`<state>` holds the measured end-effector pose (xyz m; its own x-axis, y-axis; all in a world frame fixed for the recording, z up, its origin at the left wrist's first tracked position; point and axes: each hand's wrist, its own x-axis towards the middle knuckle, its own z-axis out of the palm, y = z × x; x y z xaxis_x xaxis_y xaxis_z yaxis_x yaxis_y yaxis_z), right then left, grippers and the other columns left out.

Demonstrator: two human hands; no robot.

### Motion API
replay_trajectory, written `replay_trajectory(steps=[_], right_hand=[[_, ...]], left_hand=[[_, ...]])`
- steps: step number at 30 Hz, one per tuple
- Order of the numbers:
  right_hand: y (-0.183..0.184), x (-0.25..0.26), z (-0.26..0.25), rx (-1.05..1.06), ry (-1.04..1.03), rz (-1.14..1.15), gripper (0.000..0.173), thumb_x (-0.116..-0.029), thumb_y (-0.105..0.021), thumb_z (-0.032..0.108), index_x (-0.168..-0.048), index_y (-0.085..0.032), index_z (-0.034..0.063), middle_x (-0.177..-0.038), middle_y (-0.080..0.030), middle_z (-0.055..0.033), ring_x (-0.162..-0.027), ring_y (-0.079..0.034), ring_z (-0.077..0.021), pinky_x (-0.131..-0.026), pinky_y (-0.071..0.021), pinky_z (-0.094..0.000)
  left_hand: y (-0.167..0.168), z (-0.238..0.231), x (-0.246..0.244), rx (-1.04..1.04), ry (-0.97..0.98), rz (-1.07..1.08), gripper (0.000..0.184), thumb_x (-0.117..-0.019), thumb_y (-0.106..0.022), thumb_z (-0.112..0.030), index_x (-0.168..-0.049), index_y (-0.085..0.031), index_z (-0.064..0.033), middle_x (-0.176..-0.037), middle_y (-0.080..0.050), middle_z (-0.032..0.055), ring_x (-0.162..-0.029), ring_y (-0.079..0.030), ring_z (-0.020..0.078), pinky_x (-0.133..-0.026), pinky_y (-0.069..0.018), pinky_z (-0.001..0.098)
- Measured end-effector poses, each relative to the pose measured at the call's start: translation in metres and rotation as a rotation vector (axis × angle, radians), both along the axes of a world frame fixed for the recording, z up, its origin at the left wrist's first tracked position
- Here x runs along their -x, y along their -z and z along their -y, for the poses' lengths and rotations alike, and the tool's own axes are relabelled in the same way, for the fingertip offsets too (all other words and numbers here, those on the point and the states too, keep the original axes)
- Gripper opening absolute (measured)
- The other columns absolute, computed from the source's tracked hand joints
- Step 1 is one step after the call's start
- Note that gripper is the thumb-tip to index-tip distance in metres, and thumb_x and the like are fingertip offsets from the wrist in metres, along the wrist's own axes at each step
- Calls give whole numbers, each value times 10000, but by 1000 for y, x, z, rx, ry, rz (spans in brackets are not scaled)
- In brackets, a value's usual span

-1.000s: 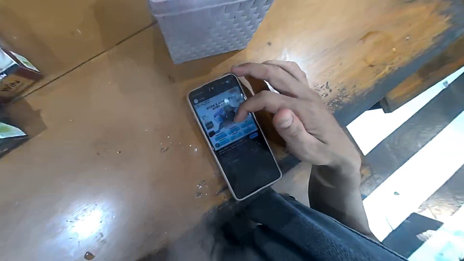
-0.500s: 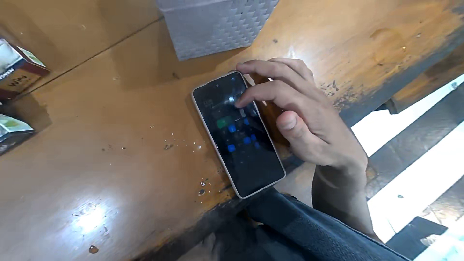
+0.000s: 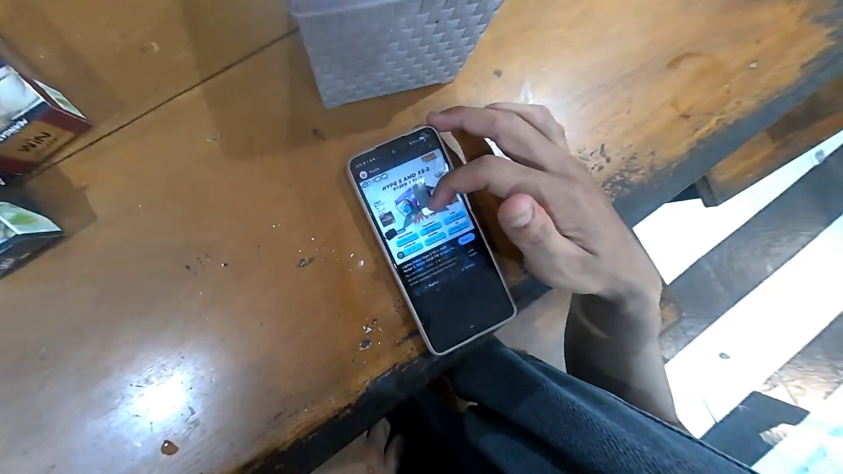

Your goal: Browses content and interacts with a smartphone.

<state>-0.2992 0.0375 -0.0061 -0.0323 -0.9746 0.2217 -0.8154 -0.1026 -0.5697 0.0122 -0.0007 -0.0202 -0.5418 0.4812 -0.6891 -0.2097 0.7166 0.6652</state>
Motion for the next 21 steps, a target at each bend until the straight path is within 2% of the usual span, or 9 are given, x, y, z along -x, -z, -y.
replay_trajectory(steps=[21], right_hand=[[0,1,0,2,-5,-2,579,-1073,-243,487,-1105,-749,208,-1540,-474,-104,-1468,-349,-342,-1162,-284,-603]], left_hand=[[-1,0,1,15,0,2,495,-1060,-541,-303,-1447,-520,4,-1330,-583,286,-1238,-571,459,-1043,-458,569]])
